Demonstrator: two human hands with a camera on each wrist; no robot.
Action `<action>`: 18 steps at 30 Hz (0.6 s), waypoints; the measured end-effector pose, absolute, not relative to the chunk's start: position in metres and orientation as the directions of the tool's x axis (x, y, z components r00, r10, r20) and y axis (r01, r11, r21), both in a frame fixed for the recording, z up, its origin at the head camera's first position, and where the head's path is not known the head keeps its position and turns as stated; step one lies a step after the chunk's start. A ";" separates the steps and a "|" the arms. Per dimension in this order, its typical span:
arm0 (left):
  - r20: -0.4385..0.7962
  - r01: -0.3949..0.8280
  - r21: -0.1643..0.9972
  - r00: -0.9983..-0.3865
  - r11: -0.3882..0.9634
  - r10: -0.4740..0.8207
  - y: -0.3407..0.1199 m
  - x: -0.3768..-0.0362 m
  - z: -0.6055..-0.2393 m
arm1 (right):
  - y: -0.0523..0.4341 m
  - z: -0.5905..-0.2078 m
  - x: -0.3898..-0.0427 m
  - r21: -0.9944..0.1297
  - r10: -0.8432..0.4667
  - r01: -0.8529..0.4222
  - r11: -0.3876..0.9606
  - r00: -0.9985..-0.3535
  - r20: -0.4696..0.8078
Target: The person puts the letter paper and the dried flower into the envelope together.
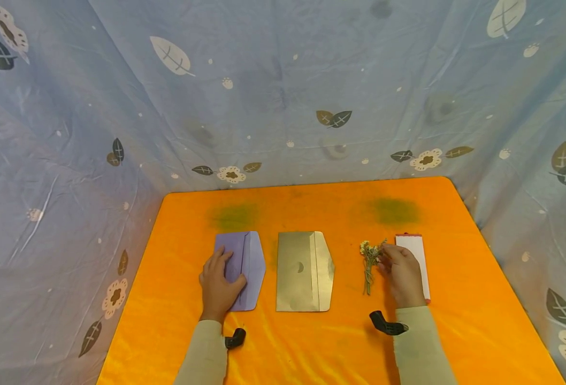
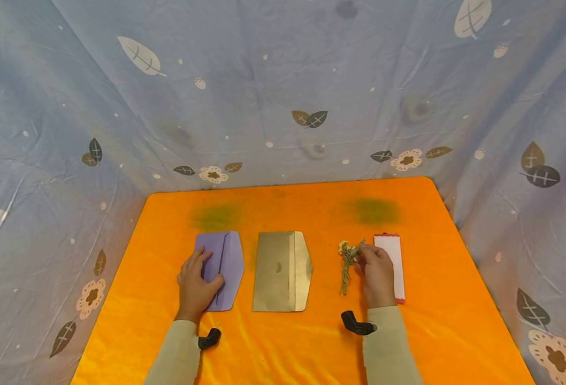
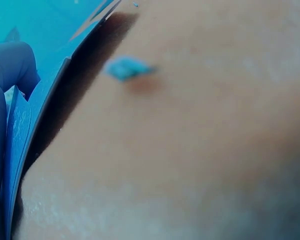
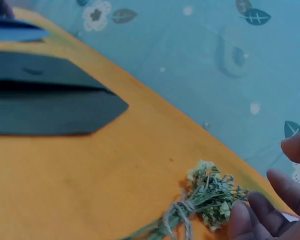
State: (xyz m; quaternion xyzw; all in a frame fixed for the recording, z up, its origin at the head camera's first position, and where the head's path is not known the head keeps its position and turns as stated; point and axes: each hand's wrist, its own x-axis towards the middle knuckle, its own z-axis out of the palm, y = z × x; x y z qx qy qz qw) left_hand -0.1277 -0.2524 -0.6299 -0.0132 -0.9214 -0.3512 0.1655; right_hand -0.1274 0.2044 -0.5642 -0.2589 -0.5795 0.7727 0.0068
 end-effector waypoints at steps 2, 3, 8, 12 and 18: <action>0.312 0.140 0.642 -0.946 0.754 -0.090 -0.252 -0.128 -0.630 | 0.205 -0.565 -0.128 -0.912 0.337 0.309 -0.269 -0.857 -0.390; 0.311 0.140 0.644 -0.946 0.752 -0.089 -0.252 -0.127 -0.629 | 0.204 -0.564 -0.128 -0.918 0.346 0.317 -0.237 -0.856 -0.384; 0.310 0.141 0.646 -0.947 0.750 -0.088 -0.252 -0.127 -0.627 | 0.203 -0.565 -0.128 -0.929 0.347 0.348 -0.125 -0.862 -0.370; 0.310 0.143 0.650 -0.946 0.746 -0.089 -0.252 -0.127 -0.627 | 0.203 -0.565 -0.129 -0.920 0.325 0.372 -0.123 -0.861 -0.392; 0.305 0.137 0.651 -0.948 0.747 -0.091 -0.252 -0.127 -0.627 | 0.202 -0.562 -0.128 -0.902 0.241 0.386 -0.192 -0.873 -0.425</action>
